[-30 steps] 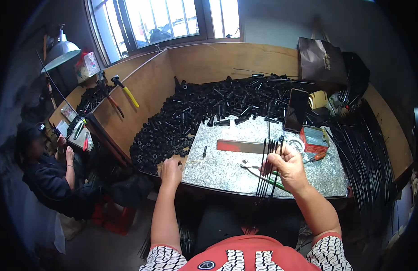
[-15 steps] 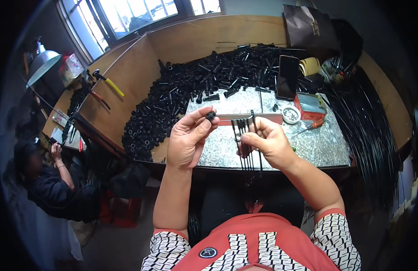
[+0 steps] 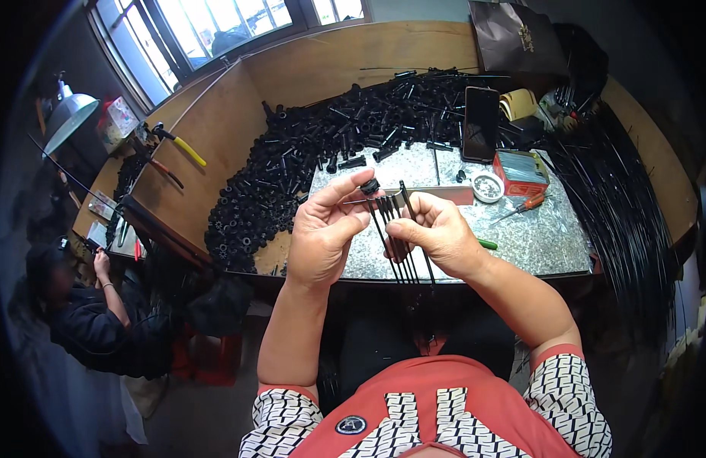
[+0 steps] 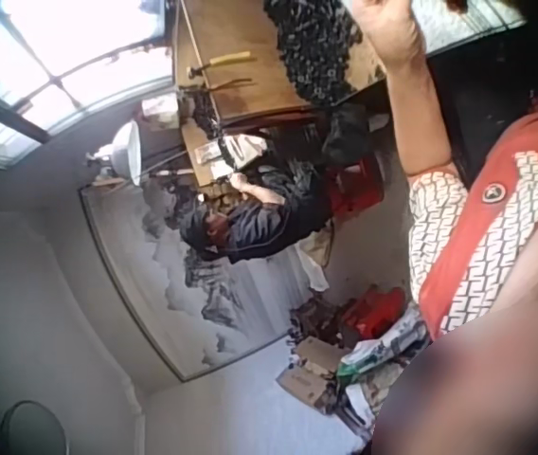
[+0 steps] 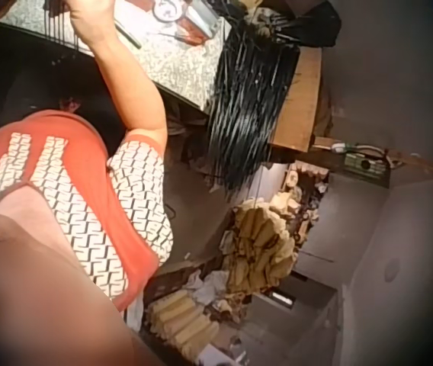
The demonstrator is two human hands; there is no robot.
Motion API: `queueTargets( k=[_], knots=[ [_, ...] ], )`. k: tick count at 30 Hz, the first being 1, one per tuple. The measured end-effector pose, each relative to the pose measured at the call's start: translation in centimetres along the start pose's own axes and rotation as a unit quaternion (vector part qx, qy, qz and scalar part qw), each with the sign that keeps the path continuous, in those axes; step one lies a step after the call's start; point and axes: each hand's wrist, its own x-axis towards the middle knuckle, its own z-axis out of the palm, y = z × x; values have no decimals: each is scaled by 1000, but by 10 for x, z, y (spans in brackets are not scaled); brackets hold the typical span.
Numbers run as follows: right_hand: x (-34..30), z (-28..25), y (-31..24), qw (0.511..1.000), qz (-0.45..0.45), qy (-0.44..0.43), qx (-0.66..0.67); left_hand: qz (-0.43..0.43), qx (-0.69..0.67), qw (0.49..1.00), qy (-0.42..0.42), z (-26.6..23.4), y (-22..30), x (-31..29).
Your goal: Manually assembling industrial brush bristles into a head component using pliers and a mallet.
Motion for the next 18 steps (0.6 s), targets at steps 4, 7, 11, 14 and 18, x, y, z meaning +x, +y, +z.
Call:
queueTargets(
  k=[4,7,11,14,18],
  knots=[
    [2,2,-1,1000,-4,0,-18,13,7,999,-28,3,6,1],
    [3,0,3,1000,-10,9,-22,30,53,998,-30,10,9,1],
    [3,0,2,1000,-14,6,-17,53,141,989,-6,17,8,1],
    [3,0,3,999,0,-14,-31,77,177,981,6,20,9,0],
    [2,1,2,1000,-7,-20,-22,93,199,975,27,23,10,-2]
  ],
)
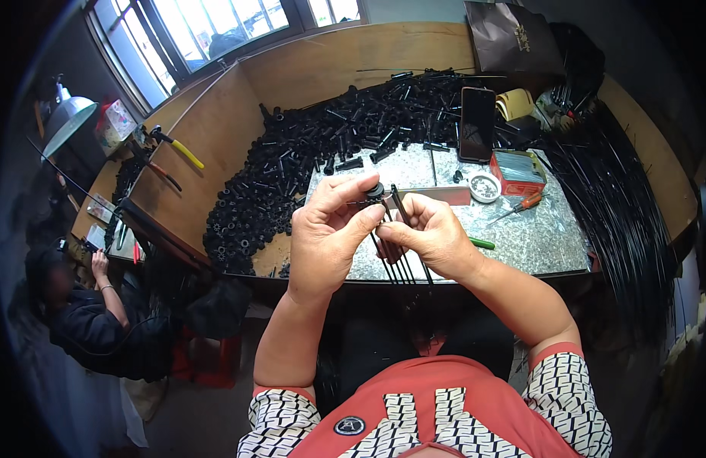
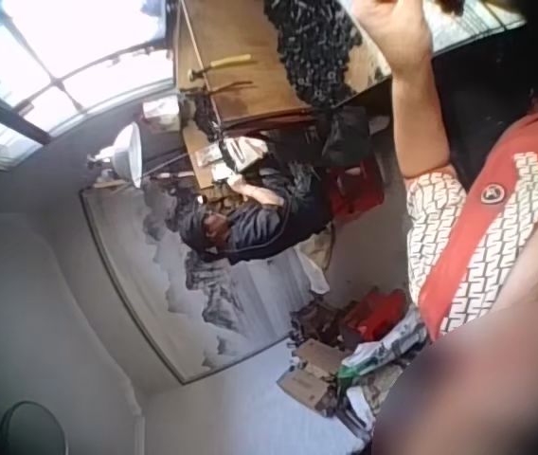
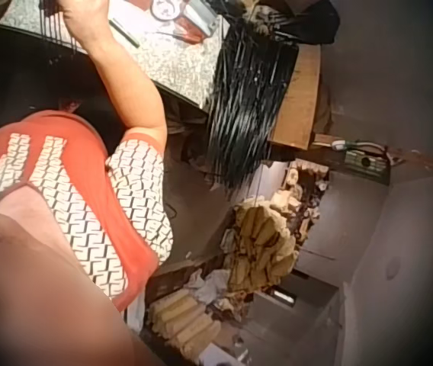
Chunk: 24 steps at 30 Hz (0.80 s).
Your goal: Manually assembling industrial brush bristles into a head component using pliers and a mallet.
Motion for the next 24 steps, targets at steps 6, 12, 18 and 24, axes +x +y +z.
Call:
queueTargets(
  k=[6,12,18,24],
  knots=[
    [0,-1,1,999,-19,-27,3,-27,-28,999,-2,-1,1,0],
    [0,4,-3,999,-27,-41,-9,-30,-52,998,-8,-7,-1,1],
    [2,3,-4,998,-23,-53,-23,-27,-56,998,-21,-12,-3,1],
    [10,-9,-2,993,14,-115,4,-39,-74,996,-41,-20,-3,0]
  ],
)
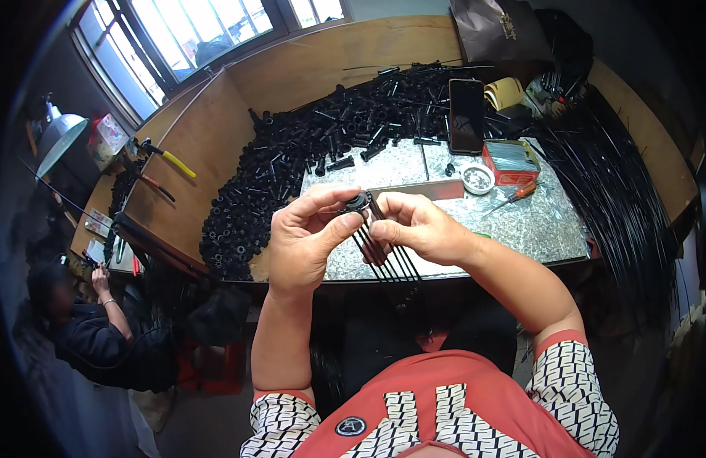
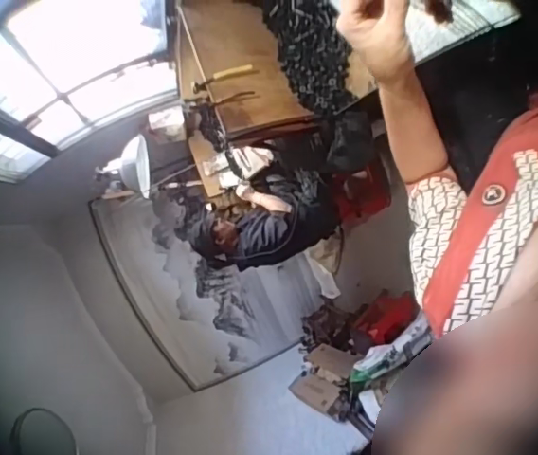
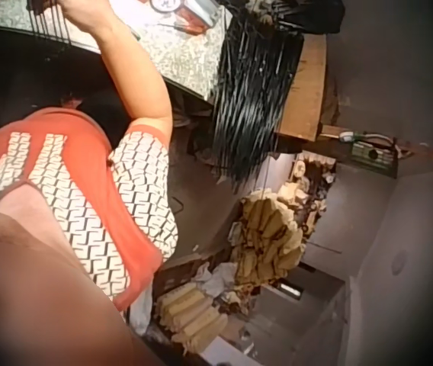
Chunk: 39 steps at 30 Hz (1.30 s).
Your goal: Manually assembling industrial brush bristles into a head component using pliers and a mallet.
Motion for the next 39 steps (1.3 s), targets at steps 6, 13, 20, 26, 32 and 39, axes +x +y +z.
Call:
queueTargets(
  k=[6,13,20,26,32,39],
  knots=[
    [3,-7,-3,999,33,-25,2,36,3,999,-11,0,0,0],
    [4,-7,-4,998,60,-27,3,32,-51,997,-54,-10,-5,5],
    [9,-3,-7,993,86,-81,6,45,-132,986,-93,-22,-14,9],
    [9,4,-7,990,80,-112,-19,15,-201,962,-186,-32,-29,24],
    [3,19,-22,984,86,-140,-64,47,-229,930,-285,-30,-27,33],
    [1,18,-27,967,-56,61,-240,-65,3,996,66,-6,9,12]
  ],
)
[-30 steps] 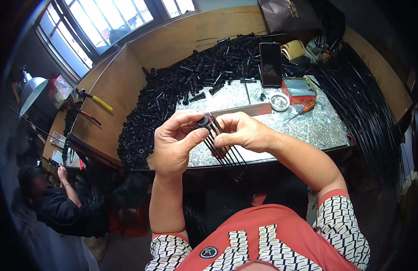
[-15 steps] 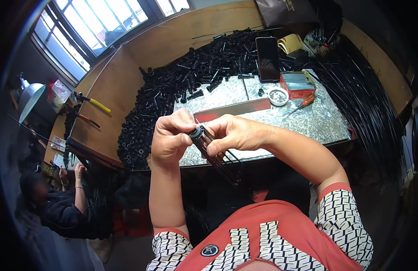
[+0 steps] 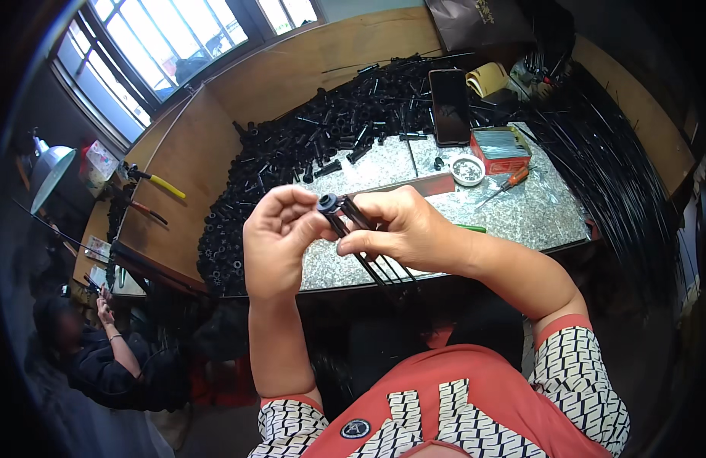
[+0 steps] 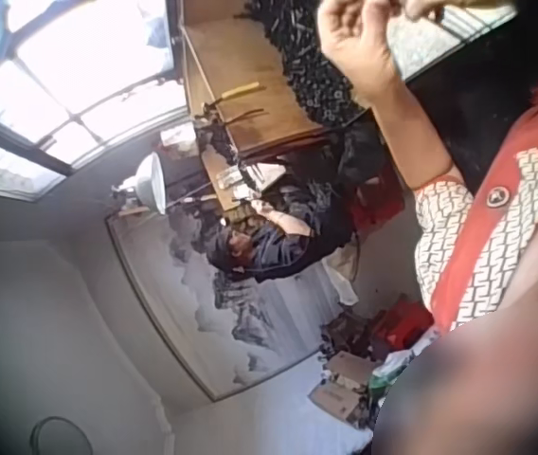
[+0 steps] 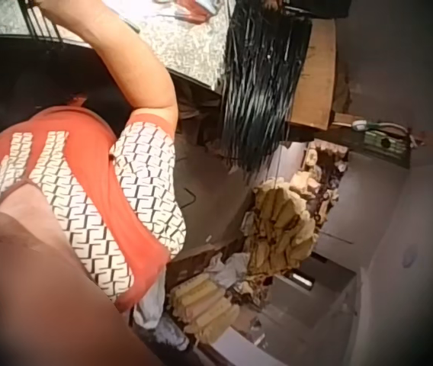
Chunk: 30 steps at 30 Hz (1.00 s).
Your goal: Manually assembling industrial brush bristles into a head component using pliers and a mallet.
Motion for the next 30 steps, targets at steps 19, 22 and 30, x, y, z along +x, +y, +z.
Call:
queueTargets(
  k=[19,22,30],
  knots=[
    [4,22,25,988,-71,-38,-128,77,191,979,13,-11,-7,-42],
    [2,27,37,991,-53,-6,-123,77,182,980,6,-11,-13,-43],
    [0,34,32,992,-30,22,-117,90,136,986,34,-9,-23,-51]
  ],
)
